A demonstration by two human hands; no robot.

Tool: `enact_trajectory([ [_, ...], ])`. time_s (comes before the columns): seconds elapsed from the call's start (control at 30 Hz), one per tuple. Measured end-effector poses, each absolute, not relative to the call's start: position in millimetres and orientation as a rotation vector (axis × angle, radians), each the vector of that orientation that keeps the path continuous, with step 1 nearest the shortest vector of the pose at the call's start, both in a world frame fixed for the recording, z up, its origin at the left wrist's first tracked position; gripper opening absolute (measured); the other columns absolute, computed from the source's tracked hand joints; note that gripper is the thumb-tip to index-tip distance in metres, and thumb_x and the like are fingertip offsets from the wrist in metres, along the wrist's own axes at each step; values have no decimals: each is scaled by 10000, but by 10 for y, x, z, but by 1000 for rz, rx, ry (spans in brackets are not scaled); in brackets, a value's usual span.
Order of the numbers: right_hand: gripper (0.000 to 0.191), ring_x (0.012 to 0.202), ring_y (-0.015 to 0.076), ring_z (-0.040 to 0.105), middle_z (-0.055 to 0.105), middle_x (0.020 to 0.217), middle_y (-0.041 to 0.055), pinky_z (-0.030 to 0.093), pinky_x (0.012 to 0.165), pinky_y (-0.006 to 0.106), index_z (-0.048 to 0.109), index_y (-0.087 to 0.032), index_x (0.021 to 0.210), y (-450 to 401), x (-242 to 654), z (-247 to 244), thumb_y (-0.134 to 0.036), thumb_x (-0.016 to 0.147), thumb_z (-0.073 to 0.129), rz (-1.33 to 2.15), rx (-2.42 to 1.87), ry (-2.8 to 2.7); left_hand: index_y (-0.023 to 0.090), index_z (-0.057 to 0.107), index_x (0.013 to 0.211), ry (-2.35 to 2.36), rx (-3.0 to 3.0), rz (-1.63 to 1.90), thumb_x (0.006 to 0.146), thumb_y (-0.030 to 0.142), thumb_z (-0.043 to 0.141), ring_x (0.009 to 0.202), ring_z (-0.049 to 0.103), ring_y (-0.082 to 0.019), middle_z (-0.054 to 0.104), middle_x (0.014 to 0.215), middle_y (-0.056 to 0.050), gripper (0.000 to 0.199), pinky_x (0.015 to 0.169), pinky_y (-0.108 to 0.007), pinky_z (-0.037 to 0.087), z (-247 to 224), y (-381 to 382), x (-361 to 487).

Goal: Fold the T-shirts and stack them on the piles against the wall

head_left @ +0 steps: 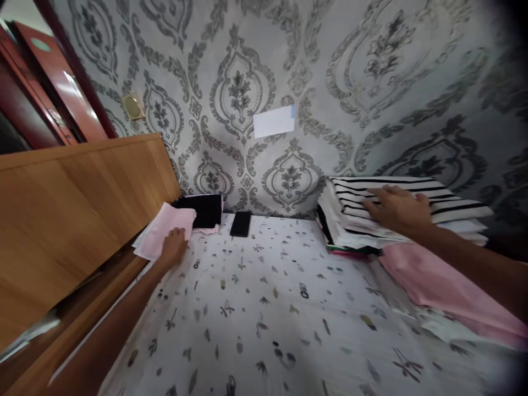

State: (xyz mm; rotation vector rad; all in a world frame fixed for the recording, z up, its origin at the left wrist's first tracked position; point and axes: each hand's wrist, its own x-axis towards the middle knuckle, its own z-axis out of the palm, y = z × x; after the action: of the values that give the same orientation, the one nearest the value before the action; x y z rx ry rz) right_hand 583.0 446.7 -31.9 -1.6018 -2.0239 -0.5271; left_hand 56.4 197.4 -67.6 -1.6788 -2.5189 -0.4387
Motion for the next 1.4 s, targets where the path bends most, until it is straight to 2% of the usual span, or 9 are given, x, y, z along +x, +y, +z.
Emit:
enact_trajectory([
  [0.13,342,1186,315,547,622,1287,242,390,972,467,703,-131,1123,4066,5622,-244,-242,917,453,-517,-1371,-2089,189,572,772,-2685,-1569,-423,758,215,600,960,593,-284,652,921,-107,41,813,-361,450,-623,1738,12],
  [0.3,272,1064,304,625,700,1124,193,491,938,470,727,-173,992,3241,5168,-454,-234,909,475,-319,-883,-2245,207,458,589,-2689,-1637,-632,711,170,580,850,598,-240,594,696,-39,177,732,-303,420,-554,1785,-119],
  [0.5,533,1281,280,538,549,1421,148,510,988,475,395,-263,1489,2015,4097,-719,-298,965,490,-59,-544,-2392,219,481,693,-2570,-2023,-1172,838,352,511,746,622,-172,629,735,-3,199,693,-254,466,-384,1553,593],
  [0.63,637,1426,315,370,371,1547,197,460,1033,523,243,-241,1554,1491,3574,-827,-252,961,474,-14,-473,-2365,202,531,782,-2169,-3181,-1847,840,498,612,693,628,-180,625,740,-24,312,730,-317,498,-308,976,1329],
  [0.8,438,945,231,677,691,1081,125,562,747,339,465,-229,1391,1139,3616,-854,-173,963,389,275,-453,-2308,210,544,907,-1940,-3495,-1420,944,465,504,851,613,-197,614,887,-45,261,787,-321,486,-337,450,1490],
  [0.93,327,860,212,671,700,988,89,536,714,302,547,-221,1259,860,3804,-691,-217,972,391,379,-614,-2170,256,514,1188,-1882,-3208,-950,928,406,528,1076,567,-262,586,1160,-95,300,887,-386,488,-610,463,1316],
  [1.13,319,725,187,647,691,886,61,522,645,274,613,-210,1129,478,3989,-355,-429,989,429,538,-881,-2009,244,305,1455,-1631,-2874,-1080,884,267,551,1362,391,-298,432,1423,-145,622,1121,-471,351,-931,1032,1334],
  [1.3,352,843,200,674,709,982,72,555,747,295,649,-214,1137,161,4188,-7,-471,981,466,575,-920,-1907,216,463,1396,-1688,-2852,-1124,763,205,630,1410,327,-343,415,1468,-157,656,1142,-538,300,-1010,1670,1505],
  [1.4,363,871,217,676,714,978,65,566,738,304,708,-246,1055,-7,4329,219,-529,951,505,491,-1053,-1747,244,702,995,-1792,-3052,-1179,691,229,701,1304,464,-326,618,1243,-104,304,1095,-468,379,-1061,1860,1653],
])
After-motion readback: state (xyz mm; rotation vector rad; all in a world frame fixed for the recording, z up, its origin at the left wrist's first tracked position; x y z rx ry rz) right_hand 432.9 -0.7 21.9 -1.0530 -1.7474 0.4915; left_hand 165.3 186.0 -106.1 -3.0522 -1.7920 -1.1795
